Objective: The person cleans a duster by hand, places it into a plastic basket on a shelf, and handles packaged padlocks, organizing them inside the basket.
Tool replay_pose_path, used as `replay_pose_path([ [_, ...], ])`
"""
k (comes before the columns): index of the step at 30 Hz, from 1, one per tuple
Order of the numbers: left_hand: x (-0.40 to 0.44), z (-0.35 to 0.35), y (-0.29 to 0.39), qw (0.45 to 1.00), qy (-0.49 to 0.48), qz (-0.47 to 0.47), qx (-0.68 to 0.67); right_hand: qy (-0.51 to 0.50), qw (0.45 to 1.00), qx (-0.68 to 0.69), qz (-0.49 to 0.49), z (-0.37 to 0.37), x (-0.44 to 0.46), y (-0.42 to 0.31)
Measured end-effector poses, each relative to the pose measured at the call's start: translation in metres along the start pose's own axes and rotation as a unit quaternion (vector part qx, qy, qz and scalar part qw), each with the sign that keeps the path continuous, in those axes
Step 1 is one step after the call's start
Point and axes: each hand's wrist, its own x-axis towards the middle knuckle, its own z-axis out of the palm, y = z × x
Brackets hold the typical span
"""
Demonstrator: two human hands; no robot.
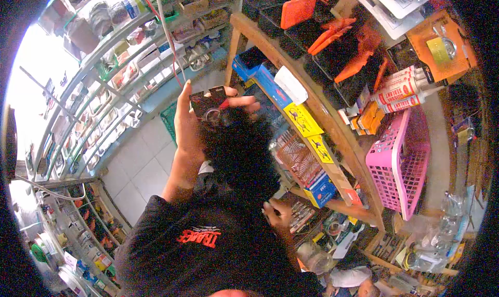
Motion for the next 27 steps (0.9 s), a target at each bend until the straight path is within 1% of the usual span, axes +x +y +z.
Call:
replay_pose_path([
  [1,0.001,-0.001,0.0,1.0,0.002,0.005,0.018,0.006,1.0,-0.013,-0.023,-0.003,-0.001,0.01],
  [2,0.001,0.0,-0.002,0.999,0.035,-0.006,0.014,0.013,0.998,-0.026,-0.046,-0.006,-0.002,0.02],
  [4,-0.002,0.005,-0.013,0.994,0.103,-0.038,0.003,0.017,0.999,0.035,-0.025,0.001,0.005,-0.023],
  [5,-0.004,0.013,-0.017,0.979,0.192,-0.04,0.051,0.061,0.995,0.08,0.011,0.004,0.007,-0.029],
  [6,-0.004,0.012,-0.02,0.982,0.176,-0.032,0.057,0.047,0.99,0.125,0.055,0.004,0.01,-0.049],
  [8,-0.002,0.005,-0.022,0.988,0.135,-0.011,0.07,0.052,0.997,0.054,-0.004,0.006,0.005,-0.028],
  [9,-0.006,0.0,-0.015,0.997,0.061,-0.033,0.024,0.026,0.999,0.012,-0.029,0.004,0.003,-0.013],
  [11,-0.003,-0.001,-0.008,0.998,0.024,-0.04,0.051,-0.002,0.996,-0.086,-0.011,-0.012,-0.007,0.017],
  [12,-0.003,-0.002,-0.005,0.997,0.009,-0.043,0.064,-0.004,0.999,-0.054,-0.003,-0.015,-0.004,0.013],
  [13,-0.004,-0.001,-0.005,0.995,0.012,-0.045,0.087,-0.004,1.0,-0.02,0.006,-0.018,-0.002,0.009],
  [14,-0.005,-0.002,-0.01,0.994,0.062,-0.052,0.077,-0.001,1.0,0.014,0.018,-0.019,-0.002,0.004],
  [15,-0.005,-0.003,-0.017,0.99,0.11,-0.063,0.067,-0.001,0.998,0.041,0.045,-0.017,0.003,-0.029],
  [16,-0.007,-0.003,-0.024,0.983,0.158,-0.075,0.057,0.039,0.999,0.026,-0.006,-0.011,0.005,-0.035],
  [17,-0.009,-0.001,-0.026,0.99,0.122,-0.056,0.044,0.08,0.995,0.007,-0.054,-0.005,0.007,-0.042],
  [19,-0.009,0.002,-0.019,0.988,0.089,-0.071,0.106,0.052,0.998,0.018,-0.014,-0.022,0.01,-0.033],
  [20,-0.01,0.002,-0.015,0.985,0.074,-0.075,0.137,0.03,0.999,0.016,-0.018,-0.033,0.012,-0.028],
  [22,-0.01,-0.002,-0.012,0.98,0.079,-0.106,0.151,0.066,0.997,-0.026,-0.04,-0.044,0.011,-0.011],
  [23,-0.011,-0.004,-0.012,0.976,0.081,-0.123,0.158,0.05,0.998,-0.012,-0.028,-0.052,0.009,-0.013],
  [24,-0.011,-0.007,-0.013,0.973,0.083,-0.143,0.164,0.041,0.998,-0.039,-0.039,-0.057,0.009,-0.009],
  [26,-0.014,-0.008,-0.018,0.974,0.098,-0.134,0.157,0.023,0.993,-0.093,-0.063,-0.069,0.011,-0.002],
  [27,-0.017,-0.008,-0.021,0.974,0.107,-0.129,0.152,-0.013,0.995,-0.095,-0.04,-0.075,0.014,-0.018],
])
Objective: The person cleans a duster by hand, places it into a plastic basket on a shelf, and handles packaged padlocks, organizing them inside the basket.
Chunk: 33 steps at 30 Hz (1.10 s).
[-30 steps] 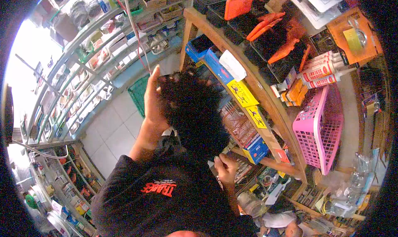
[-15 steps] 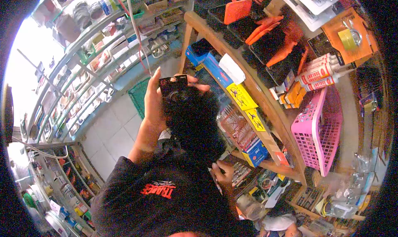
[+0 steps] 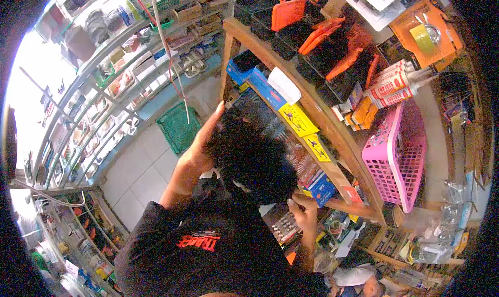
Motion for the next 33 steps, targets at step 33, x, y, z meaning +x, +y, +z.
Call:
replay_pose_path([
  [33,0.02,-0.007,-0.004,0.995,-0.054,0.024,-0.085,0.0,0.967,0.215,0.135,0.034,0.013,-0.037],
])
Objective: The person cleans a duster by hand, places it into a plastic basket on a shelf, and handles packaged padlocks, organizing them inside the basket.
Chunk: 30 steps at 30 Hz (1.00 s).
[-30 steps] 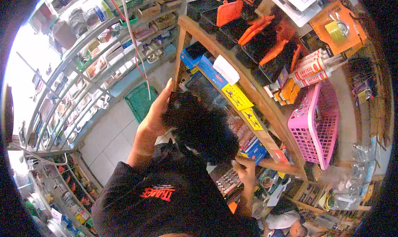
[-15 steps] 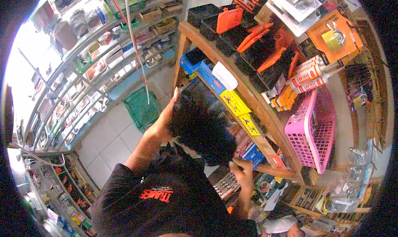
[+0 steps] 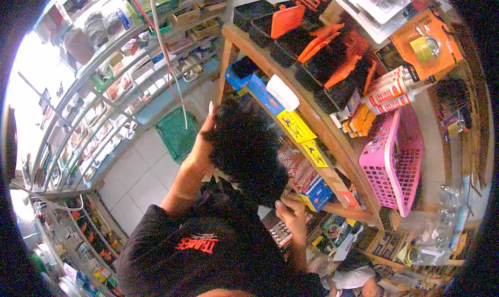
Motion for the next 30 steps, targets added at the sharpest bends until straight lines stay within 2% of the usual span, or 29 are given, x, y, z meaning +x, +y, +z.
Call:
replay_pose_path([
  [1,-0.002,-0.001,0.005,1.0,-0.011,-0.004,-0.004,-0.028,0.998,-0.026,-0.044,0.004,0.0,0.002],
  [2,-0.004,-0.002,0.007,1.0,-0.023,-0.008,-0.009,-0.021,0.999,-0.027,-0.039,0.003,0.0,0.004],
  [5,-0.004,-0.006,-0.014,0.984,0.089,0.052,0.144,-0.041,0.994,-0.071,-0.074,-0.005,0.005,0.008],
  [8,-0.005,0.002,-0.013,0.99,0.092,0.027,0.099,0.013,1.0,-0.011,-0.018,0.01,0.001,-0.005],
  [9,-0.001,0.001,-0.003,0.999,0.03,0.017,0.035,-0.054,0.998,-0.01,-0.019,-0.009,0.003,0.015],
  [12,-0.009,0.0,0.018,0.999,-0.008,-0.01,0.03,-0.039,0.999,-0.002,0.013,-0.005,-0.004,0.016],
  [13,-0.009,-0.003,0.019,0.998,0.006,-0.02,0.054,-0.01,1.0,0.015,-0.016,-0.003,-0.005,0.019],
  [16,-0.008,-0.002,-0.01,0.982,0.089,0.052,0.161,-0.016,0.999,-0.025,-0.022,0.003,0.001,0.008],
  [18,-0.011,0.006,-0.017,0.974,0.087,0.098,0.185,-0.028,0.999,-0.014,-0.009,0.006,-0.001,0.0],
  [20,-0.005,0.003,0.002,0.997,0.073,0.008,0.023,-0.041,0.999,0.0,-0.005,0.005,-0.003,0.003],
  [21,-0.007,0.0,0.008,1.0,0.0,0.005,-0.016,-0.067,0.998,-0.021,-0.003,0.004,-0.005,0.004],
  [24,-0.008,0.002,0.01,0.997,0.074,-0.015,0.005,-0.068,0.997,-0.033,-0.005,0.0,-0.005,0.006],
  [25,-0.009,0.001,0.005,0.997,0.061,-0.025,0.035,-0.015,1.0,-0.022,-0.002,0.005,-0.007,0.002],
  [26,-0.008,-0.013,-0.009,0.981,0.081,0.045,0.173,-0.009,1.0,-0.017,-0.002,0.008,-0.006,-0.001],
  [27,-0.009,-0.013,-0.016,0.94,0.098,0.112,0.308,-0.001,1.0,-0.011,-0.003,0.009,-0.005,-0.002],
  [29,-0.004,-0.008,-0.024,0.974,0.147,0.046,0.167,-0.017,0.999,-0.032,-0.033,0.007,-0.003,0.001],
  [30,-0.002,-0.001,-0.011,0.989,0.101,0.022,0.103,-0.019,0.999,-0.027,-0.022,0.01,-0.004,-0.002],
])
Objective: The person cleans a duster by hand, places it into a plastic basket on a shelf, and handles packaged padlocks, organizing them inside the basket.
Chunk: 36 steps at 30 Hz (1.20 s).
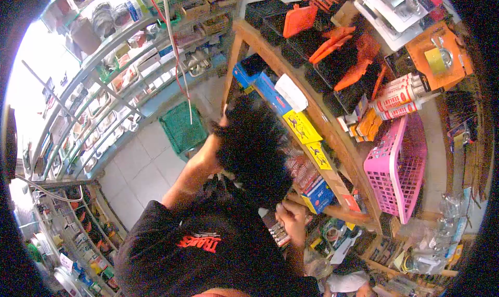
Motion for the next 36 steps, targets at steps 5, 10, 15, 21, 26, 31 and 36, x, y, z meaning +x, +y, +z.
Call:
replay_pose_path([
  [5,-0.003,-0.001,0.021,0.994,-0.055,-0.075,-0.063,-0.021,0.999,-0.036,-0.02,-0.004,-0.002,0.001],
  [10,-0.011,0.009,0.013,0.999,-0.047,-0.003,0.0,-0.007,1.0,0.02,0.015,0.008,0.0,-0.004],
  [15,-0.003,-0.013,0.027,0.975,-0.14,-0.027,-0.171,-0.042,0.998,-0.043,-0.007,0.005,-0.001,0.012],
  [21,-0.002,0.01,0.011,0.986,-0.038,0.057,-0.154,-0.015,0.998,-0.061,-0.021,0.02,0.003,-0.001],
  [26,0.016,-0.025,0.013,0.967,-0.178,0.064,-0.168,-0.016,0.999,-0.016,-0.027,0.031,0.0,0.017],
  [31,0.0,0.004,0.007,0.989,-0.005,0.057,-0.139,0.016,0.999,-0.022,-0.045,0.033,0.005,0.005],
  [36,0.006,-0.019,0.017,0.975,-0.134,0.042,-0.169,0.059,0.997,0.015,-0.046,0.034,-0.001,0.034],
])
